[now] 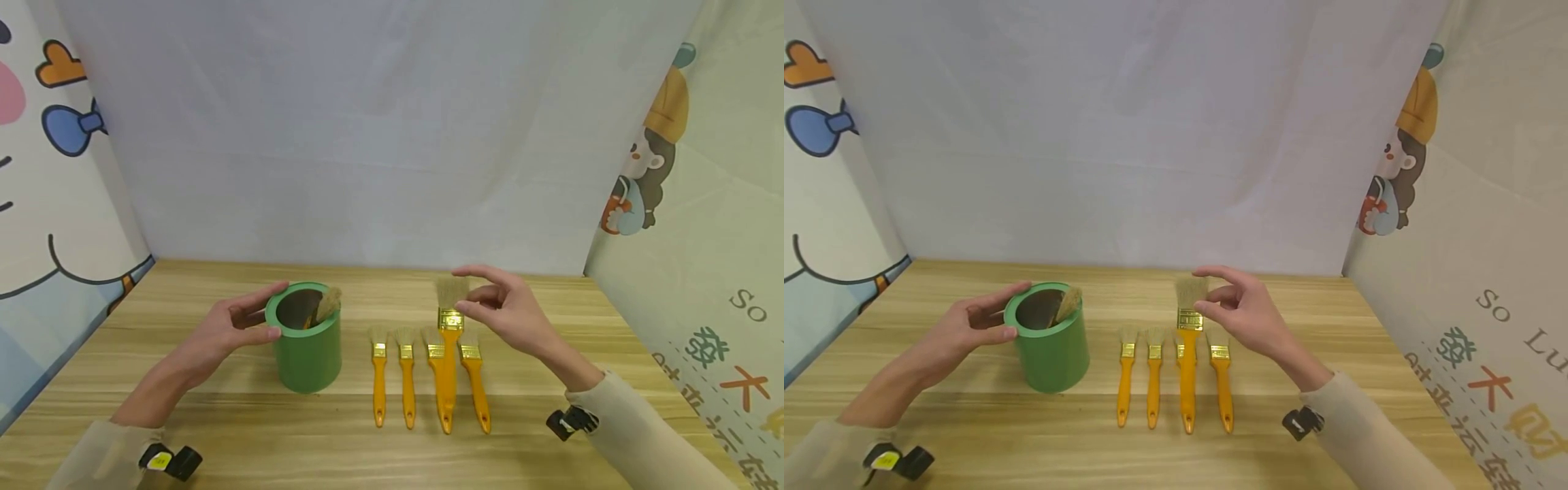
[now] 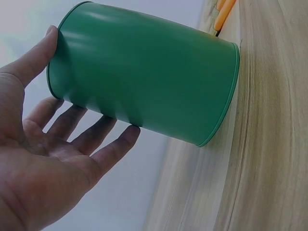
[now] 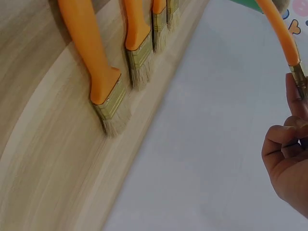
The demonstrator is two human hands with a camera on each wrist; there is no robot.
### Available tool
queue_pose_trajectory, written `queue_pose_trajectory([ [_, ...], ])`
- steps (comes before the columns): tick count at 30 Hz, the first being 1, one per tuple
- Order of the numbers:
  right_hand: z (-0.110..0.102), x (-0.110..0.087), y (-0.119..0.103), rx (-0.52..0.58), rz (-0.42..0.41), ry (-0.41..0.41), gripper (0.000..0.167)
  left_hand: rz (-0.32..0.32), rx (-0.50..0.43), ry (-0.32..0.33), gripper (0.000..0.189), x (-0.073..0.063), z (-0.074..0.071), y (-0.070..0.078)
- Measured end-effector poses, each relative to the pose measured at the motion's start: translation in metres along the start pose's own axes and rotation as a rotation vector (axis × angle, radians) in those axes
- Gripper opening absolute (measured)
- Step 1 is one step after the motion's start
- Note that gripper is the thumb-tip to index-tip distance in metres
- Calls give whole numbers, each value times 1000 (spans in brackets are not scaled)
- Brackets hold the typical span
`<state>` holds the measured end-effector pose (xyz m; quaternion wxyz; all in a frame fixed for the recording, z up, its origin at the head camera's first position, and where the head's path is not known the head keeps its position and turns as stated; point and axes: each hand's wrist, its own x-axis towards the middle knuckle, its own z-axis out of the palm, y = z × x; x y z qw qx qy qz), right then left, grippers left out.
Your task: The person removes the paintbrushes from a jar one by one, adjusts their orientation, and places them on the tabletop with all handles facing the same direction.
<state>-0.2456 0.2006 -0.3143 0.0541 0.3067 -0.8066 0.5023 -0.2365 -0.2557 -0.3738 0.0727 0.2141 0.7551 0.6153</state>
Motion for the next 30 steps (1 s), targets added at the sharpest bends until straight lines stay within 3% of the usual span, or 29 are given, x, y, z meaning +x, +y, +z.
queue_pose_trajectory([
  [11, -33, -25, 17, -23, 119, -18, 45, 0, -9, -5, 71, -2, -1, -2],
  [22, -68, -45, 49, -62, 323, -137, 51, -13, -8, 2, 72, 0, 0, 0],
  [30, -76, -50, 75, -48, 447, -226, 52, -12, -8, 1, 72, -1, 0, 0],
])
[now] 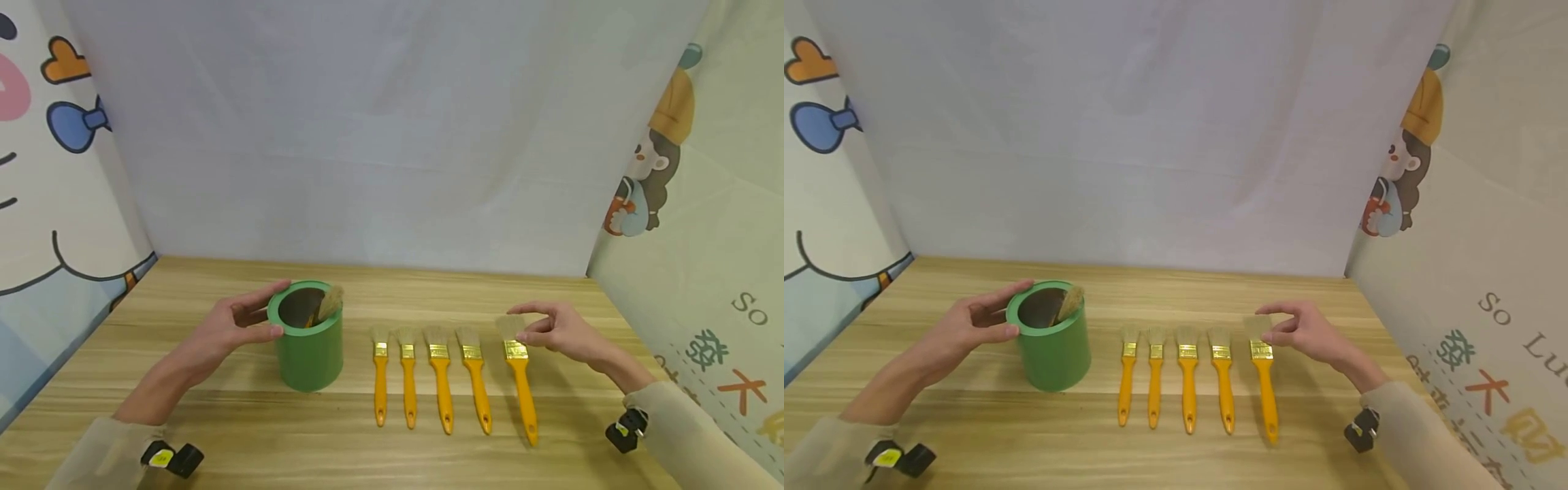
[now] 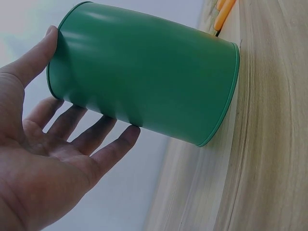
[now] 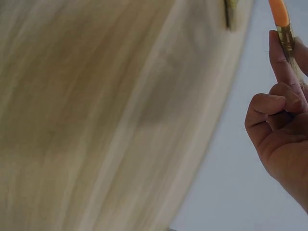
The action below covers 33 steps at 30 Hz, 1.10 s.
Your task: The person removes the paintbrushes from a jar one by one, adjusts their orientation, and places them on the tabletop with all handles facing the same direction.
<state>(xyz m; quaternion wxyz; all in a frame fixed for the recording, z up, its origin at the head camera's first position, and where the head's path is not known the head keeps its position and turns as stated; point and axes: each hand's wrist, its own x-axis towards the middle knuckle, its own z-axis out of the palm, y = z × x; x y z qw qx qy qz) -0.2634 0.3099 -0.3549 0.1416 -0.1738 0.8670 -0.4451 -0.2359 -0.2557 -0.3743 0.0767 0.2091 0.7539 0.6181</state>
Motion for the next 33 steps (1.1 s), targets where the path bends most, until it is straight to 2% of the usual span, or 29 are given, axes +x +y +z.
queue_pose_trajectory([
  [7, 3, 5, 15, -29, -10, -42, 54, 1, 1, 0, 73, 0, 0, 2],
  [19, 9, 10, 28, -33, 12, 10, 50, 1, 3, -5, 73, 0, -1, 3],
  [33, 16, 19, 36, -86, -37, 40, 46, 3, -3, -6, 73, 0, -1, 0],
])
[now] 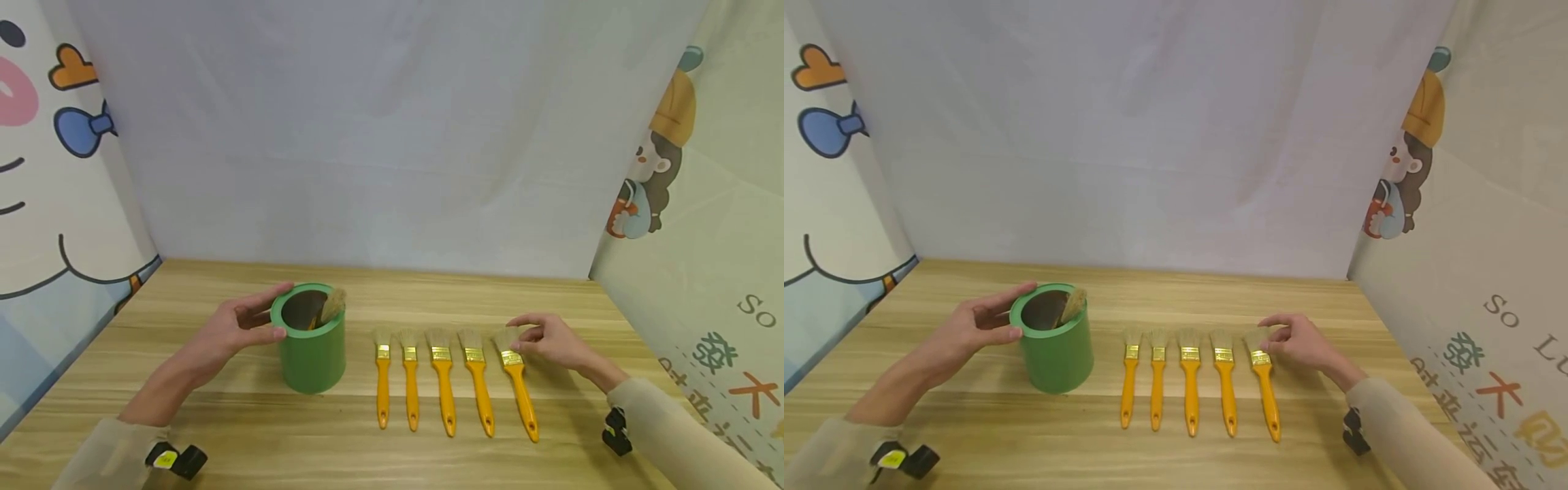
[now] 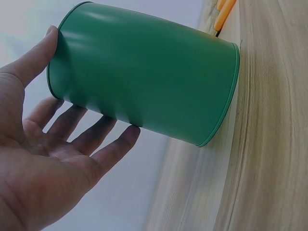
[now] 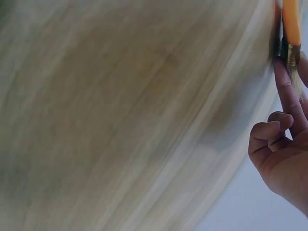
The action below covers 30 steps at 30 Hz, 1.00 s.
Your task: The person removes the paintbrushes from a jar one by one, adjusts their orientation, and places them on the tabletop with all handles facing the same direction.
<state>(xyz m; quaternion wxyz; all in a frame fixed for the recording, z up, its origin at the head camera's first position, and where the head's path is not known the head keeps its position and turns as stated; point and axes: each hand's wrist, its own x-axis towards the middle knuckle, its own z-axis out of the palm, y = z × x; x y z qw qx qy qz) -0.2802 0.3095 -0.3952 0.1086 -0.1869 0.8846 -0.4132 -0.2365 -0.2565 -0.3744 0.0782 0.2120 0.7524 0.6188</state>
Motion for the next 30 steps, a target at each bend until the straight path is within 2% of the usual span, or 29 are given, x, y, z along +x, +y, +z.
queue_pose_trajectory([
  [12, 2, 5, 1, -127, -36, 33, 42, 3, 6, 1, 72, 0, 0, 1],
  [30, 4, 4, -1, -137, -32, 50, 42, -1, 4, 5, 71, 0, 0, 0],
])
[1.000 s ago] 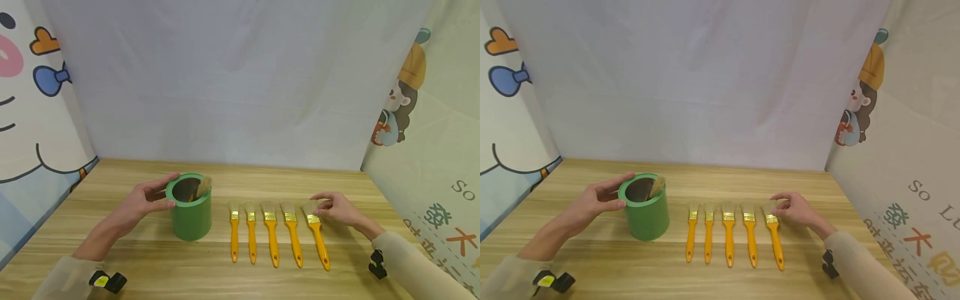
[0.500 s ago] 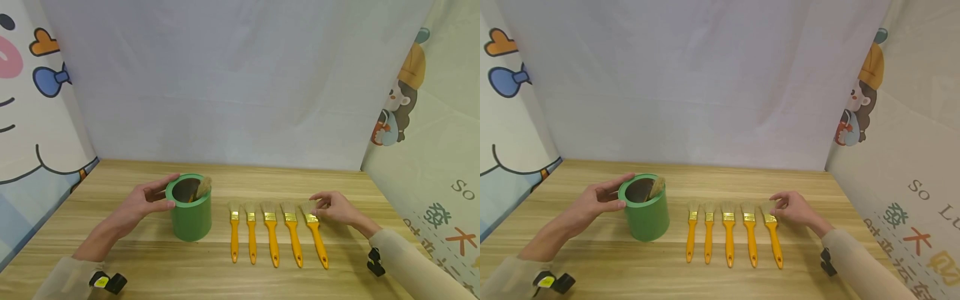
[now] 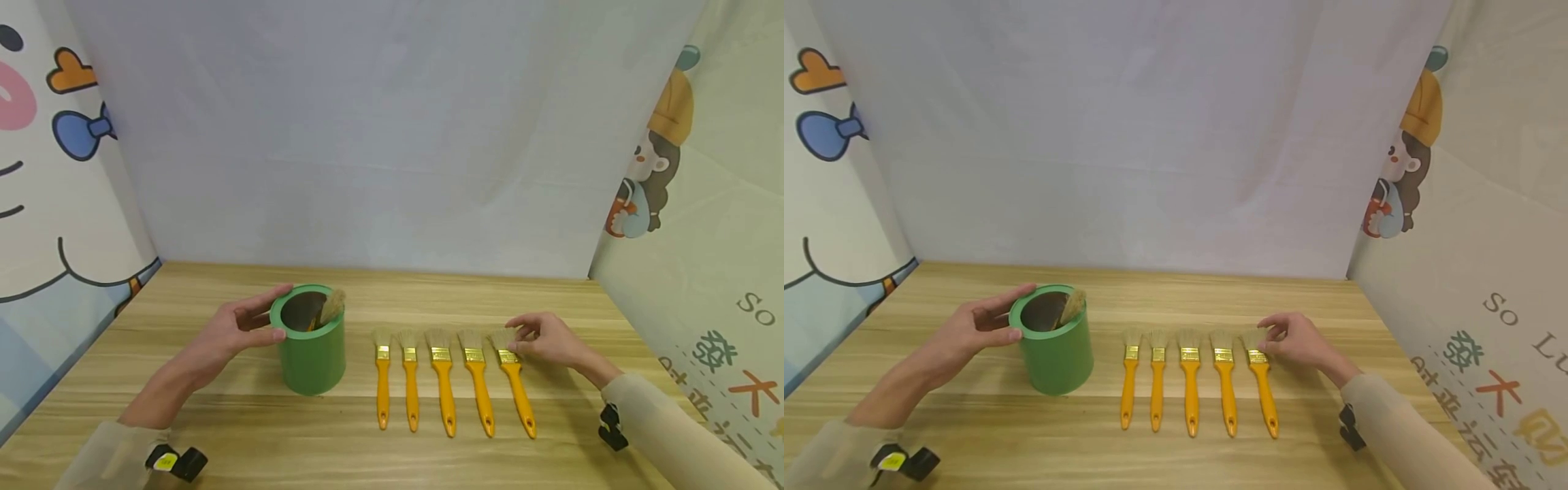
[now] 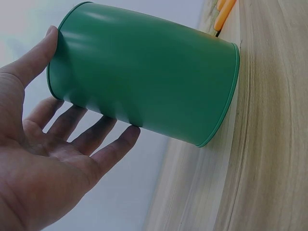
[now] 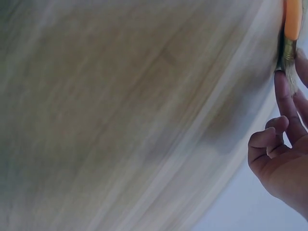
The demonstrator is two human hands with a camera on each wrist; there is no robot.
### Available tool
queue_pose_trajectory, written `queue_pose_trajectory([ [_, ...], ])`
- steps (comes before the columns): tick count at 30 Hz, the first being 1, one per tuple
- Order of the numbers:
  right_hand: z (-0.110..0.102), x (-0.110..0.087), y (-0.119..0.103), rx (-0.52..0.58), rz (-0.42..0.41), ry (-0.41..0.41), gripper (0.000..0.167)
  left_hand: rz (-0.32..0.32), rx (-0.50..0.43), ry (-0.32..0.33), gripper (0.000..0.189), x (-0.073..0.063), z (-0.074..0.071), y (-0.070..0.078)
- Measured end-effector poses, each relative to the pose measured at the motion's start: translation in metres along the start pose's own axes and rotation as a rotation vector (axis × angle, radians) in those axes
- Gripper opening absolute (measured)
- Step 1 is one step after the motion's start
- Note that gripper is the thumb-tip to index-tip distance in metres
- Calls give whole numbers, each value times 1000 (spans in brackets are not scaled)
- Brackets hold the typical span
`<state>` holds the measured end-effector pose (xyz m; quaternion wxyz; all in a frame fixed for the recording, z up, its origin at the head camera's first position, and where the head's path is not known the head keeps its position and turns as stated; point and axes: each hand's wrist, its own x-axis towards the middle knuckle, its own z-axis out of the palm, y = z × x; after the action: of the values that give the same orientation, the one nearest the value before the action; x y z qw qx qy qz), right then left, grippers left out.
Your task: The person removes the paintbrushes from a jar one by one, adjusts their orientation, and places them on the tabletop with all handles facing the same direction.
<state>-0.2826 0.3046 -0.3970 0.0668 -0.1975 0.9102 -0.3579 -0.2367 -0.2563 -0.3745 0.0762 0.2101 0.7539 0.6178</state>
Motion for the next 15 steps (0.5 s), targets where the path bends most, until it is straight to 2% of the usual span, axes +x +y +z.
queue_pose_trajectory([
  [15, -1, 1, 3, -39, 3, 12, 41, 15, 0, -5, 71, 1, -1, -2],
])
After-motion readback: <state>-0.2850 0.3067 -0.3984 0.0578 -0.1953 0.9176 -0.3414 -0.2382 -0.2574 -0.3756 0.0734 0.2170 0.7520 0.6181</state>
